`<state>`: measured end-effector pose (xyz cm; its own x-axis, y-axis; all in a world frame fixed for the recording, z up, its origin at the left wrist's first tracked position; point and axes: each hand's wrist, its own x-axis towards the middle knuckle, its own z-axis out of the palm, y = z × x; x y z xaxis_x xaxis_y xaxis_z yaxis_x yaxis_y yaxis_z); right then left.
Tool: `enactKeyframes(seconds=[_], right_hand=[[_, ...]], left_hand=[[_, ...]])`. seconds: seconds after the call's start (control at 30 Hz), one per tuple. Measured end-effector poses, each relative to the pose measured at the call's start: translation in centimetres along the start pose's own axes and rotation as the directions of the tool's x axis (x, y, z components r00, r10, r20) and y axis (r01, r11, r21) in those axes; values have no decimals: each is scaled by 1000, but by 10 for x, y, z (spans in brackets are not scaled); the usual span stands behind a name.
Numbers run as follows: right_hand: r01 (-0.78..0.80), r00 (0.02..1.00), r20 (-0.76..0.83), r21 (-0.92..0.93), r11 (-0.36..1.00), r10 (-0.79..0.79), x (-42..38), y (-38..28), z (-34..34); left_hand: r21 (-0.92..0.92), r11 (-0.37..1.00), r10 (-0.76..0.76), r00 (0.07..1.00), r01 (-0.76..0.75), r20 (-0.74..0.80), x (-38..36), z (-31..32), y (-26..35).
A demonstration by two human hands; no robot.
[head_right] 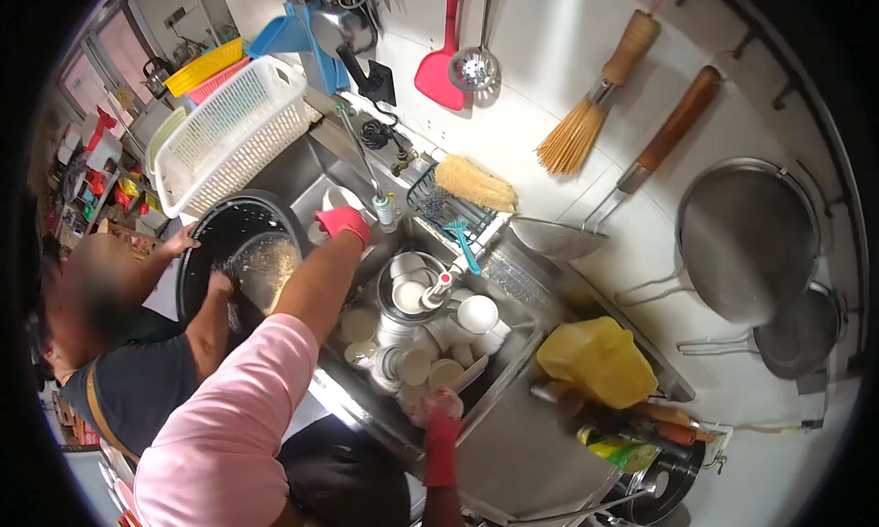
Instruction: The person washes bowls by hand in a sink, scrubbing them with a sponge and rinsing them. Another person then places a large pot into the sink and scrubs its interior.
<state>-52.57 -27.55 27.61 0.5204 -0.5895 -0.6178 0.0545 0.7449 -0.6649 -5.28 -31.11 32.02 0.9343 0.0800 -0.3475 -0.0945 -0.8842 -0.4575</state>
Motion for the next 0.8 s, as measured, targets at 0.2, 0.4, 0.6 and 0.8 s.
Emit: enactKeyframes(seconds=[0.2,0.4,0.6,0.8], right_hand=[[6,993,-117,-55,998,-12,-27,-55,64],[41,974,-222,-15,999,-43,-3,-20,31],[88,947,-294,-151,985,-130,16,-2,18],[-113,936,-345,-98,989,73,11,-24,46]], left_hand=[[-31,969,245,969,-244,22,127,60,20],[-64,931,366,913,-360,182,152,77,38],[-303,919,332,911,-253,245,223,166,53],[-160,857,515,801,-490,306,244,184,54]])
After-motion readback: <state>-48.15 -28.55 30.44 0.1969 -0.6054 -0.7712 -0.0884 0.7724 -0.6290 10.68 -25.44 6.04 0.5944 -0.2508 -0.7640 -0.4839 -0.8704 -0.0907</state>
